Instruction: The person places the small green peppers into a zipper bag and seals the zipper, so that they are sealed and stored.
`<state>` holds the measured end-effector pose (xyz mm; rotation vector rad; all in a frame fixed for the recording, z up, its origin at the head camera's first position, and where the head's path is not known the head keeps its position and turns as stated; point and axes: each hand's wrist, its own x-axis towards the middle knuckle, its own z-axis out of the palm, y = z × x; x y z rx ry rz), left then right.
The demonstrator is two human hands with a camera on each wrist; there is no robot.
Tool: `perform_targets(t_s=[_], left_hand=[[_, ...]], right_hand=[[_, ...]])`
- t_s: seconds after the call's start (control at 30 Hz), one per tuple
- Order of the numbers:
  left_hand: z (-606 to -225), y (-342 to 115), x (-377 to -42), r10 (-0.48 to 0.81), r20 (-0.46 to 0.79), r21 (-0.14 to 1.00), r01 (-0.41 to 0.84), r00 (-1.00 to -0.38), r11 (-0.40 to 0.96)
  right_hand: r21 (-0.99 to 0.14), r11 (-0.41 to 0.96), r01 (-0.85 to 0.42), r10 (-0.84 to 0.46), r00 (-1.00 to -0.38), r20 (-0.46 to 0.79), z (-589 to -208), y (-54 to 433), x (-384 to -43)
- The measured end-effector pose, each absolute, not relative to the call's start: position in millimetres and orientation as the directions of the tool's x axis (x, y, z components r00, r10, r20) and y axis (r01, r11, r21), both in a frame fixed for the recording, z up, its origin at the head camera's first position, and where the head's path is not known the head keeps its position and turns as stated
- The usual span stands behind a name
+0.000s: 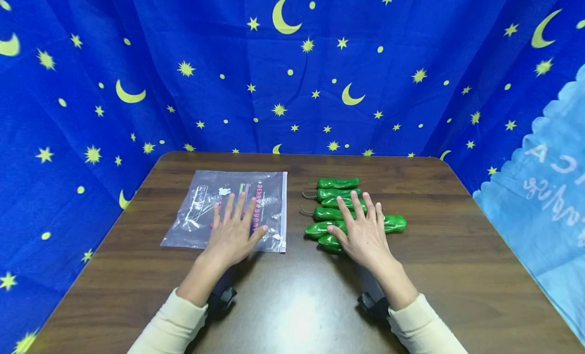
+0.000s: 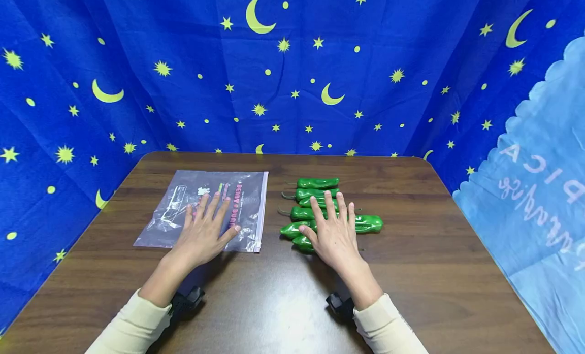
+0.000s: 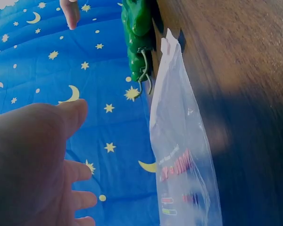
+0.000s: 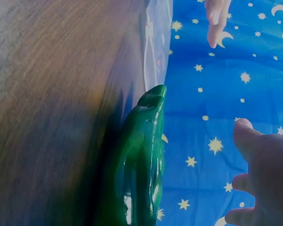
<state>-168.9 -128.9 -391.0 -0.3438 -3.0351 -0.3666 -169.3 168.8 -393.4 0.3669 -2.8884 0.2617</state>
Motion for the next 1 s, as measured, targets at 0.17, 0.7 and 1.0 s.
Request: perform_targets(t_s=[0.17,0.7,1.0], left_hand=[[-393,-129,-168,0.211,0.087,0.237,0.226,-0.974,0.945],[-384,-131,-179,0.223,0.092,0.21,0.238,-0.97,0.948],[-378,-132,-188,0.225,0.062,0.191,0.232,-0.972,0.954]], right_hand=[[-0.151,0.953,-0.261,-0.223,-0.947,0.229,-396,169,-168],[-0.127,0.945,-0.302,-0.259,-0.926,0.275,-392,166,-177],[-0.115,0.939,-0.324,-0.288,-0.924,0.253,-390,164,-184]])
